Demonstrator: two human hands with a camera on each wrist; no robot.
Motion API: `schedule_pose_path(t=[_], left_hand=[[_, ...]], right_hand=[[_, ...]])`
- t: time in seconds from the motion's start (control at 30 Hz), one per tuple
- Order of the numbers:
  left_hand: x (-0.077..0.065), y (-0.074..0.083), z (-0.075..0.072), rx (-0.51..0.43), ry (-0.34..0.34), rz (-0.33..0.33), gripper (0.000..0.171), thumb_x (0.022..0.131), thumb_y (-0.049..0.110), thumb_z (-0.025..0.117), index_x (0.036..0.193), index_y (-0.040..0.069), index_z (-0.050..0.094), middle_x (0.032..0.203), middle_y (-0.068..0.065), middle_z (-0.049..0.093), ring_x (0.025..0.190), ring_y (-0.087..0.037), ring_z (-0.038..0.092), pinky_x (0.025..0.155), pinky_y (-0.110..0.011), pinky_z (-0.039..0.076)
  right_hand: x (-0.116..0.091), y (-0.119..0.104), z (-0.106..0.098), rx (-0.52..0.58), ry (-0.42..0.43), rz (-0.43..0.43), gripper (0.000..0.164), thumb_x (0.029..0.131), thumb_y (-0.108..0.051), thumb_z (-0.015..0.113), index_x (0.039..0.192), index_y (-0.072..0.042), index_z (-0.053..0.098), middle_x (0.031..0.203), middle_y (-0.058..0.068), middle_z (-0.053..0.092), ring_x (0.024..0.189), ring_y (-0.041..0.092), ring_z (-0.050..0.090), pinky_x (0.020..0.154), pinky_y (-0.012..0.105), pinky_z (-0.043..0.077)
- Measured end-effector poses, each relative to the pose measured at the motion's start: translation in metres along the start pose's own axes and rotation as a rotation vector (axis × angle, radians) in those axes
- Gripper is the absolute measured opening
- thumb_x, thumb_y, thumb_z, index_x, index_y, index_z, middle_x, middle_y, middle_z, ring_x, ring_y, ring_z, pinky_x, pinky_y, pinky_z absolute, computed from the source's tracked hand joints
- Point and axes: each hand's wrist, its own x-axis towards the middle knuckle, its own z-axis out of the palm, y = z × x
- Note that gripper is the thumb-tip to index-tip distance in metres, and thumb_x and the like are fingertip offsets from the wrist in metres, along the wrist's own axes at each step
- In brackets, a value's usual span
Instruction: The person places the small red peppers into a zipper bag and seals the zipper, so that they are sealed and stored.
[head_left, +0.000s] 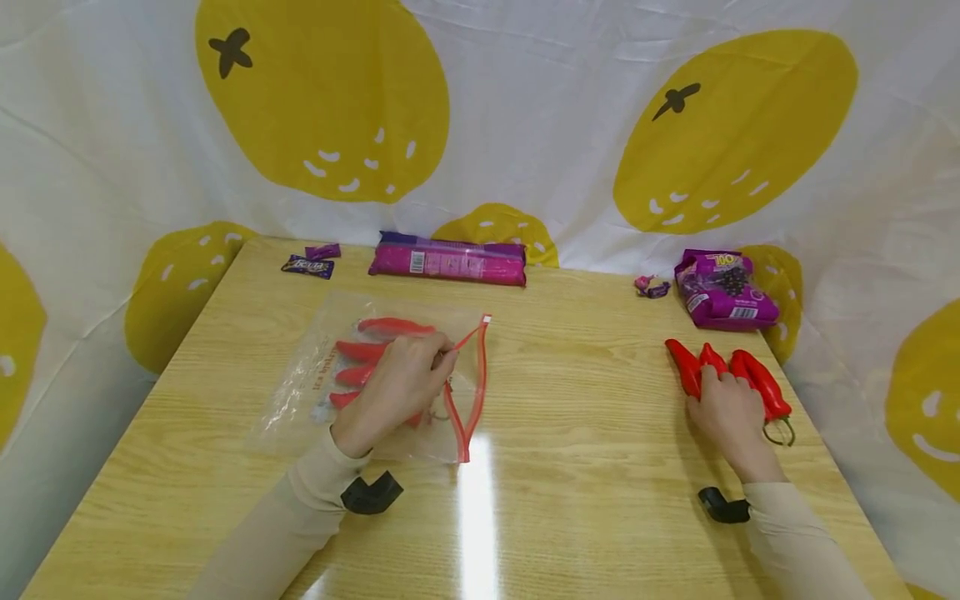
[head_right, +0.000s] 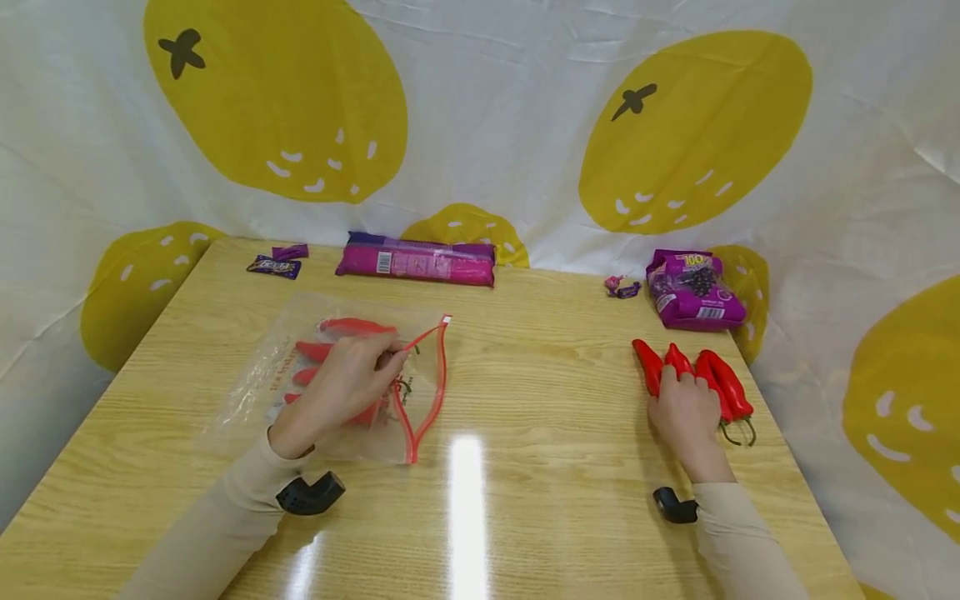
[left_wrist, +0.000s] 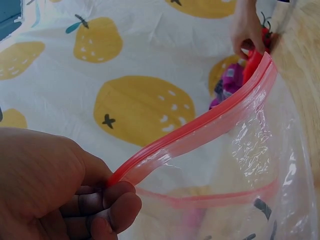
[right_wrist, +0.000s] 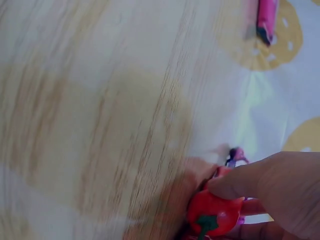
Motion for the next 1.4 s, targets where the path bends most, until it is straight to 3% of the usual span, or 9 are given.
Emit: schedule_pose_path(t=[0.2,0.33,0.4,0.53,0.8,1.03,1.13,1.27,1.4], left_hand=[[0.001,0.001,0.001,-0.009,-0.014,-0.007,0.011,0.088,0.01,0.055,0.083,0.007,0.064,0.061,0.003,0.049,0.042,-0.002,0.041,0.04,-0.02,0.034],[0.002,0.001,0.001,-0.004,-0.02,-0.009,0.009,0.088,0.01,0.056,0.083,0.007,0.064,0.062,0.003,0.049,0.043,-0.003,0.041,0.041,-0.02,0.034],[0.003,0.002,0.0,0.002,-0.016,-0.003,0.009,0.087,0.009,0.056,0.082,0.007,0.064,0.062,0.003,0.05,0.045,-0.004,0.041,0.041,-0.02,0.035],[0.005,0.001,-0.001,0.011,0.0,0.013,0.009,0.087,0.008,0.056,0.081,0.007,0.063,0.062,0.003,0.05,0.046,-0.005,0.041,0.042,-0.021,0.035],[0.005,0.0,-0.002,0.01,0.001,0.008,0.008,0.087,0.009,0.057,0.085,0.006,0.064,0.063,0.003,0.051,0.047,-0.007,0.041,0.041,-0.021,0.035],[0.005,0.002,-0.001,0.035,-0.008,-0.01,0.008,0.087,0.011,0.058,0.086,0.007,0.064,0.063,0.002,0.051,0.047,-0.008,0.042,0.041,-0.021,0.036],[0.005,0.002,-0.001,0.038,-0.008,-0.009,0.008,0.087,0.011,0.058,0.085,0.007,0.064,0.063,0.002,0.051,0.048,-0.008,0.042,0.041,-0.021,0.036],[0.004,0.002,-0.001,0.036,-0.005,0.007,0.008,0.087,0.01,0.057,0.083,0.007,0.063,0.061,0.003,0.049,0.047,-0.007,0.041,0.041,-0.02,0.034],[0.004,0.002,-0.001,0.04,0.008,0.021,0.009,0.087,0.01,0.056,0.082,0.007,0.063,0.061,0.002,0.05,0.049,-0.008,0.041,0.043,-0.021,0.034]], right_hand=[[-0.002,-0.003,-0.001,0.061,-0.004,0.024,0.041,0.073,-0.016,0.061,0.106,0.008,0.051,0.085,0.031,0.053,0.066,0.047,0.05,0.049,0.054,0.038],[-0.001,-0.022,-0.014,0.205,-0.047,0.068,0.044,0.08,-0.02,0.059,0.117,0.002,0.052,0.095,0.027,0.053,0.075,0.041,0.053,0.055,0.049,0.041],[0.002,-0.038,-0.023,0.329,-0.085,0.053,0.043,0.083,-0.022,0.059,0.12,-0.001,0.052,0.097,0.022,0.055,0.076,0.035,0.056,0.057,0.042,0.044],[0.005,-0.079,-0.042,0.604,-0.173,-0.054,0.041,0.086,-0.026,0.063,0.121,-0.005,0.054,0.102,0.014,0.06,0.078,0.022,0.06,0.061,0.029,0.048],[0.002,-0.17,-0.054,0.97,-0.354,-0.231,0.03,0.084,-0.027,0.066,0.112,-0.018,0.06,0.102,0.004,0.063,0.078,0.013,0.063,0.064,0.026,0.05],[0.005,-0.225,-0.072,1.112,-0.367,-0.293,0.026,0.084,-0.005,0.064,0.11,-0.003,0.059,0.104,0.011,0.06,0.081,0.023,0.062,0.069,0.03,0.051],[0.009,-0.242,-0.073,1.153,-0.395,-0.288,0.028,0.084,-0.003,0.064,0.11,0.001,0.058,0.106,0.013,0.06,0.085,0.026,0.062,0.072,0.032,0.051],[0.014,-0.259,-0.061,1.205,-0.463,-0.317,0.03,0.084,-0.002,0.063,0.112,0.004,0.056,0.107,0.016,0.059,0.09,0.029,0.062,0.075,0.033,0.051],[0.02,-0.273,-0.034,1.224,-0.481,-0.377,0.031,0.084,-0.002,0.063,0.113,0.001,0.056,0.11,0.015,0.059,0.092,0.028,0.063,0.077,0.032,0.051]])
